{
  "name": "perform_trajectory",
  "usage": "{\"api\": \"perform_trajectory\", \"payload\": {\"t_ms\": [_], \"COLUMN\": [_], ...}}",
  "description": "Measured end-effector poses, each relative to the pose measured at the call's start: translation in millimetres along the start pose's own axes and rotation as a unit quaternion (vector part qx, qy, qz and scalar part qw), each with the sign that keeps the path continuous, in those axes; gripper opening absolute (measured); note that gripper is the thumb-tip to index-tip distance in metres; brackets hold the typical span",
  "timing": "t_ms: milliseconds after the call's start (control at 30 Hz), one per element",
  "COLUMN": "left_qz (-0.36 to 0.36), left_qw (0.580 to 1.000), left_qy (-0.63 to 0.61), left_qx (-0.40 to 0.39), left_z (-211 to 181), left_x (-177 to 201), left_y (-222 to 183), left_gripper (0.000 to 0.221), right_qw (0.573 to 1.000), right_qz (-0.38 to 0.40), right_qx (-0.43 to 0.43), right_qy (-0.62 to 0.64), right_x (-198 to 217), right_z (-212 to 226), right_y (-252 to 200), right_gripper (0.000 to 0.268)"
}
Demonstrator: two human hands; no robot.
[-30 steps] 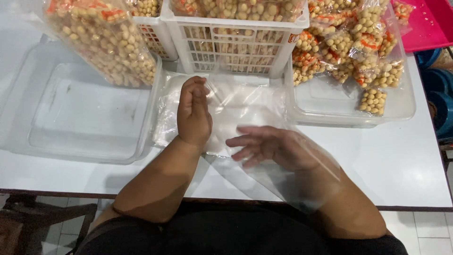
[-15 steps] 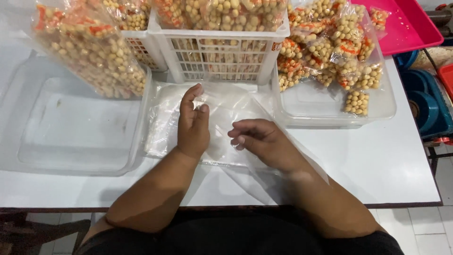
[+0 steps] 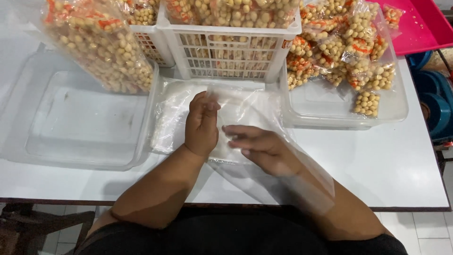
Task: The person packs small round food items into clear plastic bags, seals them, and places them into white baskets. The person also opens new plastic bags and continues filling them with the same items.
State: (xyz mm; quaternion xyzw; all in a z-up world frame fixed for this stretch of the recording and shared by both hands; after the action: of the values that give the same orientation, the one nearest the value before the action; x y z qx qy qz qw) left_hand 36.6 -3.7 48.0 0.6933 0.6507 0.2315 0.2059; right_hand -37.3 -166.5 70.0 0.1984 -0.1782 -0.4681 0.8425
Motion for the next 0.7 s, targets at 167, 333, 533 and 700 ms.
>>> {"api": "perform_trajectory", "payload": {"t_ms": [167, 333, 533, 700], "left_qz": [0.008, 0.069, 0.080, 0.038], "left_qw": [0.991, 0.991, 0.993, 0.994], "left_qy": [0.008, 0.054, 0.056, -0.001], "left_qx": [0.133, 0.102, 0.069, 0.100], "left_z": [17, -3, -1, 5], "left_x": [1, -3, -5, -1], "left_y": [0, 4, 4, 3], "left_gripper": [0.039, 0.040, 0.037, 0.036], "right_qw": [0.985, 0.975, 0.961, 0.964], "right_qz": [-0.076, -0.164, -0.139, 0.003], "right_qx": [-0.062, -0.138, -0.169, -0.095], "right_qy": [0.145, 0.065, 0.171, 0.247], "right_x": [19, 27, 12, 3], "right_z": [-20, -28, -46, -12], "right_y": [-15, -13, -11, -4], "right_gripper": [0.077, 0.046, 0.076, 0.087]}}
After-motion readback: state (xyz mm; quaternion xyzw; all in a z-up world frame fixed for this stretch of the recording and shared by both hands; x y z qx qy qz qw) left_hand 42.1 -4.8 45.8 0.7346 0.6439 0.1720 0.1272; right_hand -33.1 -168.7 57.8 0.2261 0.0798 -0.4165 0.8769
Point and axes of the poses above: each hand's wrist, its own y-axis towards the middle knuckle, its own x-axis out of the back of the hand, z = x × y, the point moved 5 cm from there along y, towards the middle knuckle
